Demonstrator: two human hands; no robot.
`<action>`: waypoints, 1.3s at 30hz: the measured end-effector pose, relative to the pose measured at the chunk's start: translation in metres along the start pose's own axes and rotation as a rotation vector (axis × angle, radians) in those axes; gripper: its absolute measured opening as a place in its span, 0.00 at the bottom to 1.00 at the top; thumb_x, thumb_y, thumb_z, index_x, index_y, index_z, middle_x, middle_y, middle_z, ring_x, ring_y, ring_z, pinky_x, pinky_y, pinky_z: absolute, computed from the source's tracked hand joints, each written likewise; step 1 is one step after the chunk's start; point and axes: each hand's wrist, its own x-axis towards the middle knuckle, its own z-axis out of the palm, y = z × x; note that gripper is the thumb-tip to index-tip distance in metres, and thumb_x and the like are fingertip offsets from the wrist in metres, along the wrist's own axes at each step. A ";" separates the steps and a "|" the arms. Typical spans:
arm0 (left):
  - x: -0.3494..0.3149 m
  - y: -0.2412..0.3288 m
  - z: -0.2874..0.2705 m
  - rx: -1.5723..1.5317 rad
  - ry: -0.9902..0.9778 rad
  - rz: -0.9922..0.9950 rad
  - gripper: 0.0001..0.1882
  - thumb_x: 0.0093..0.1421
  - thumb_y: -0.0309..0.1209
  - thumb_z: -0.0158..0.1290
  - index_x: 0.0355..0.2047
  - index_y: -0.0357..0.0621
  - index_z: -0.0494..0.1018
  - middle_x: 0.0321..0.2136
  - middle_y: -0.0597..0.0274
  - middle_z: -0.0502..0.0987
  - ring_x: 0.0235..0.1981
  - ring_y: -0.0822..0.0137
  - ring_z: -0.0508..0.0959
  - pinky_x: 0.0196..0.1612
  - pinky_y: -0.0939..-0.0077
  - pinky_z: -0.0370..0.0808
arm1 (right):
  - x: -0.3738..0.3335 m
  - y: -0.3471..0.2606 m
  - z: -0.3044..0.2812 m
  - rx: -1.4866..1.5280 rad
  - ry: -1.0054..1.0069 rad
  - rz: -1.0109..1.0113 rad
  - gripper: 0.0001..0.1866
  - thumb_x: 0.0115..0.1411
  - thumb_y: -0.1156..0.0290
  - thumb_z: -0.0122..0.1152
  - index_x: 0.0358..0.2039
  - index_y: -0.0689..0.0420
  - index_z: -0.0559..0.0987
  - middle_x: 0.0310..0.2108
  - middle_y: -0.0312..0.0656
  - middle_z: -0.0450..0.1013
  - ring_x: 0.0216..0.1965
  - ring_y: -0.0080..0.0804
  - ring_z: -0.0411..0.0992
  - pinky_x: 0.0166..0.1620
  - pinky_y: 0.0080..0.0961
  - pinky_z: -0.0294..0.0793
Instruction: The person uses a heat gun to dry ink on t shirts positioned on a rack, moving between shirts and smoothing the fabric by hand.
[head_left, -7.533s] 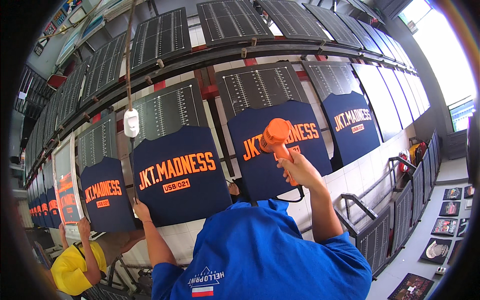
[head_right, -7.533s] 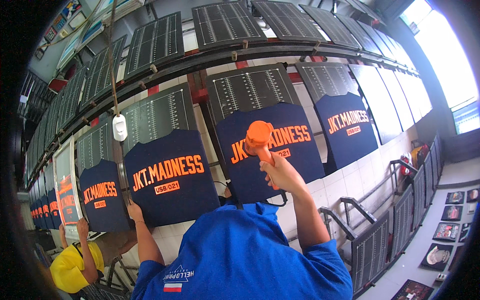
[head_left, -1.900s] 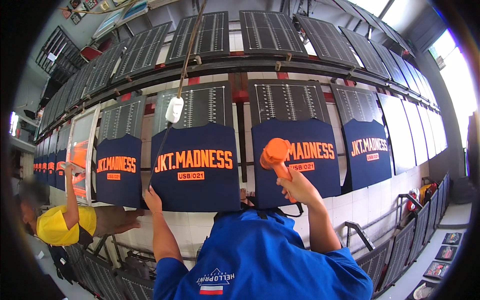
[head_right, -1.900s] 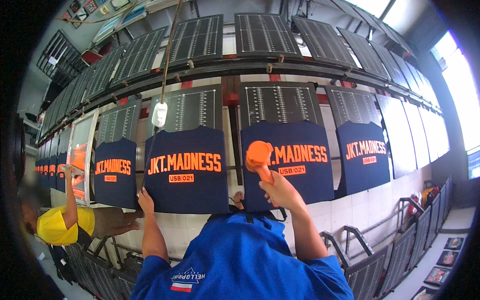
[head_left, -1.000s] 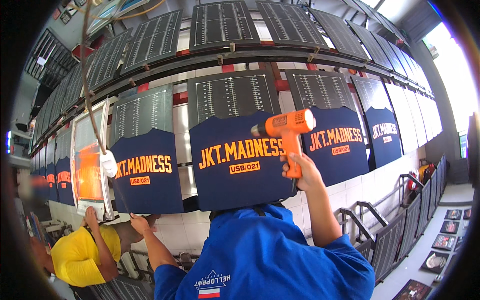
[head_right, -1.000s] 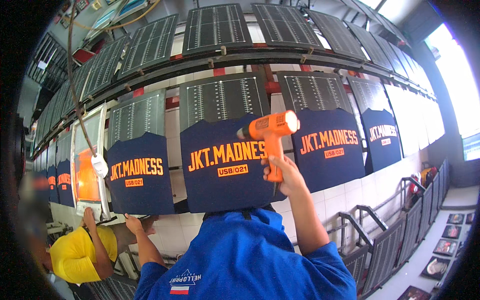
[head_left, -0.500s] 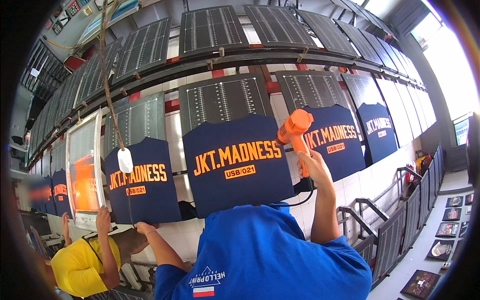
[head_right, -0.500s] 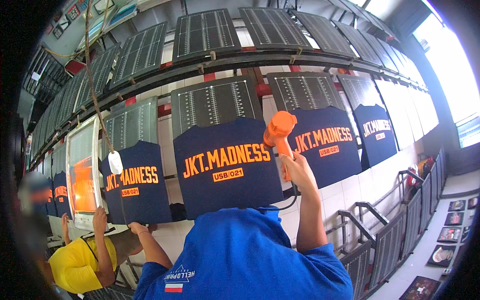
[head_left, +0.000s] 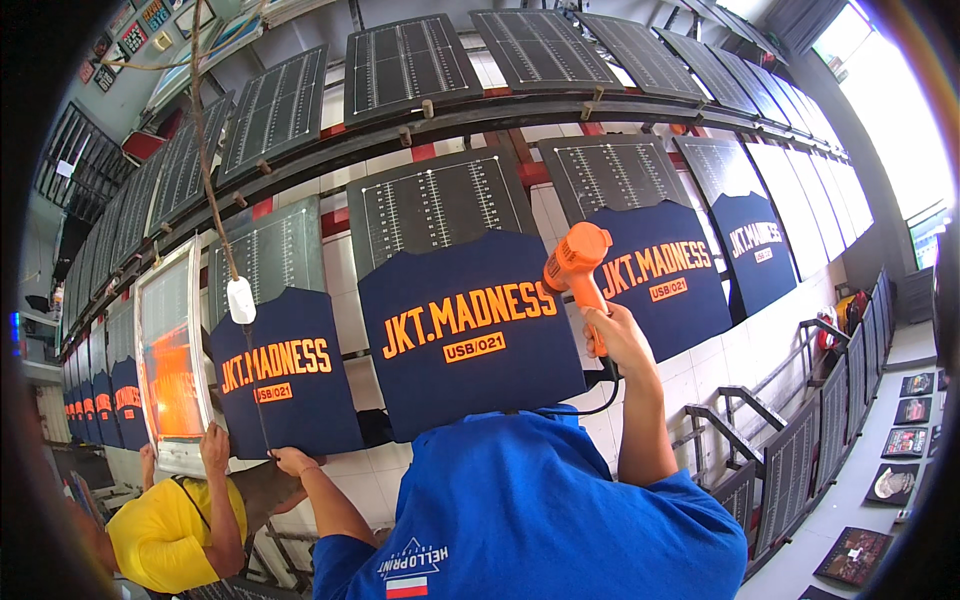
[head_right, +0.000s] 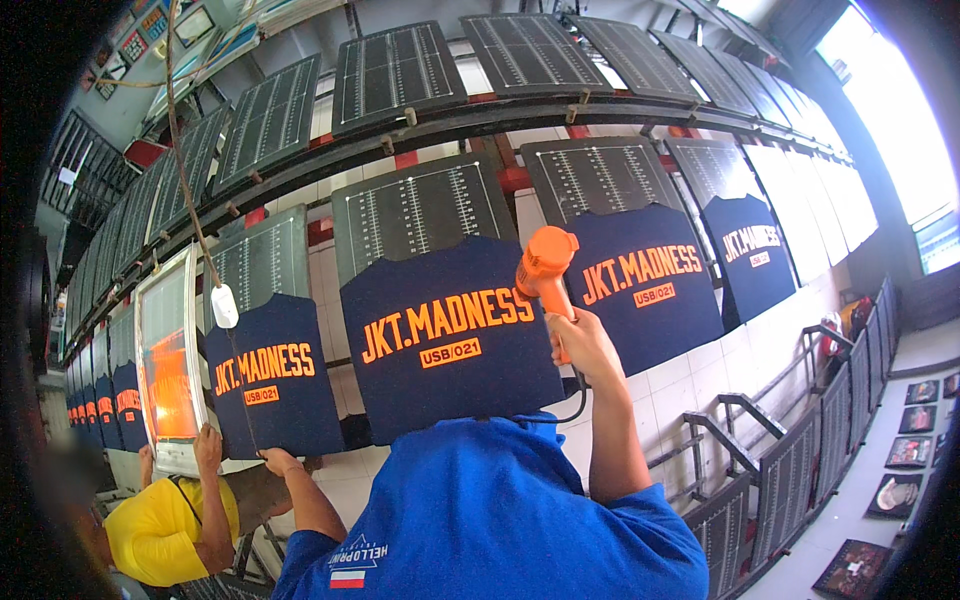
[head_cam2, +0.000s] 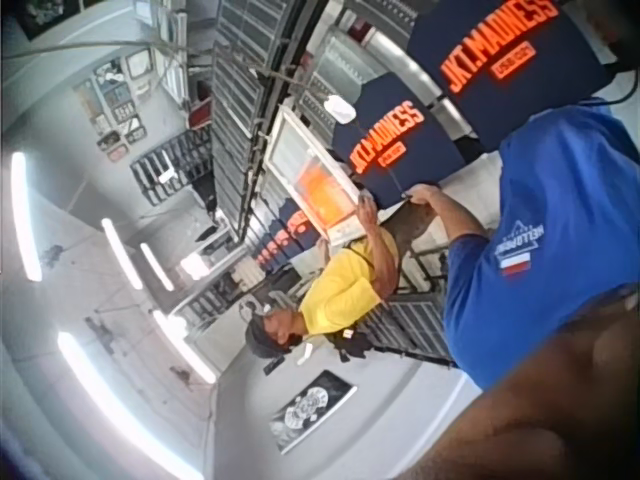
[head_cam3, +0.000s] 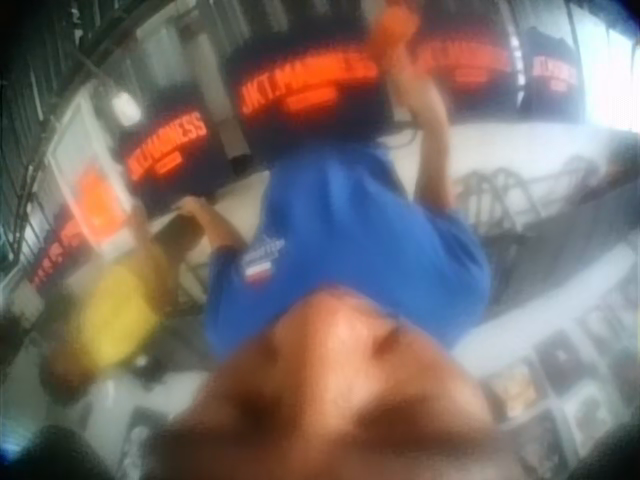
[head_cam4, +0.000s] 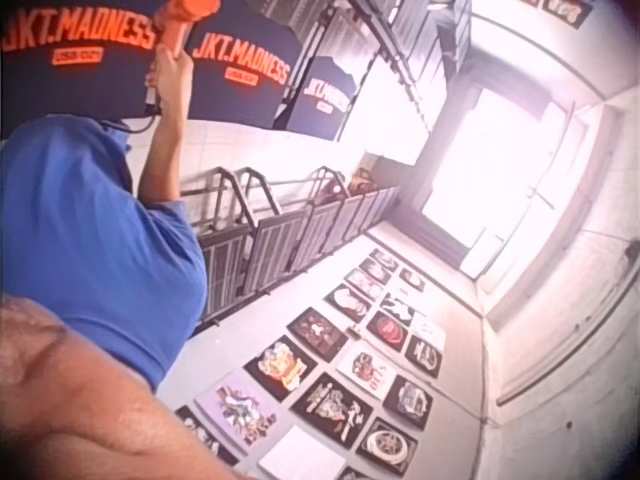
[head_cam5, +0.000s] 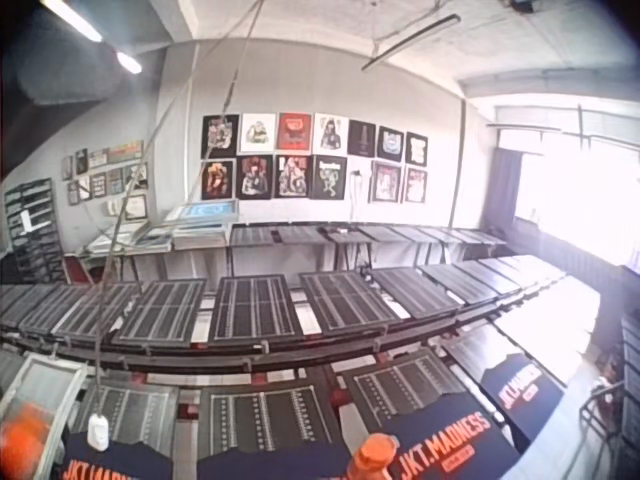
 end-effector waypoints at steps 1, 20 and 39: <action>0.004 -0.001 0.000 0.010 -0.002 0.003 0.41 0.71 0.55 0.31 0.58 0.22 0.66 0.58 0.36 0.69 0.58 0.43 0.72 0.61 0.56 0.67 | -0.001 -0.001 0.002 -0.020 0.010 0.000 0.13 0.64 0.63 0.57 0.30 0.59 0.73 0.20 0.32 0.66 0.18 0.18 0.67 0.22 0.19 0.70; -0.008 0.004 0.001 0.043 0.054 -0.013 0.39 0.71 0.54 0.32 0.58 0.25 0.68 0.57 0.36 0.71 0.57 0.44 0.73 0.61 0.57 0.69 | 0.017 -0.001 0.012 -0.041 -0.060 -0.018 0.12 0.64 0.63 0.56 0.28 0.58 0.72 0.20 0.33 0.66 0.17 0.19 0.66 0.21 0.20 0.68; -0.002 0.004 -0.003 0.024 -0.026 -0.042 0.40 0.71 0.55 0.31 0.61 0.23 0.63 0.61 0.36 0.66 0.60 0.42 0.70 0.61 0.54 0.68 | -0.008 0.009 -0.008 -0.092 -0.047 -0.004 0.11 0.64 0.65 0.55 0.34 0.61 0.74 0.21 0.33 0.68 0.17 0.17 0.67 0.21 0.17 0.69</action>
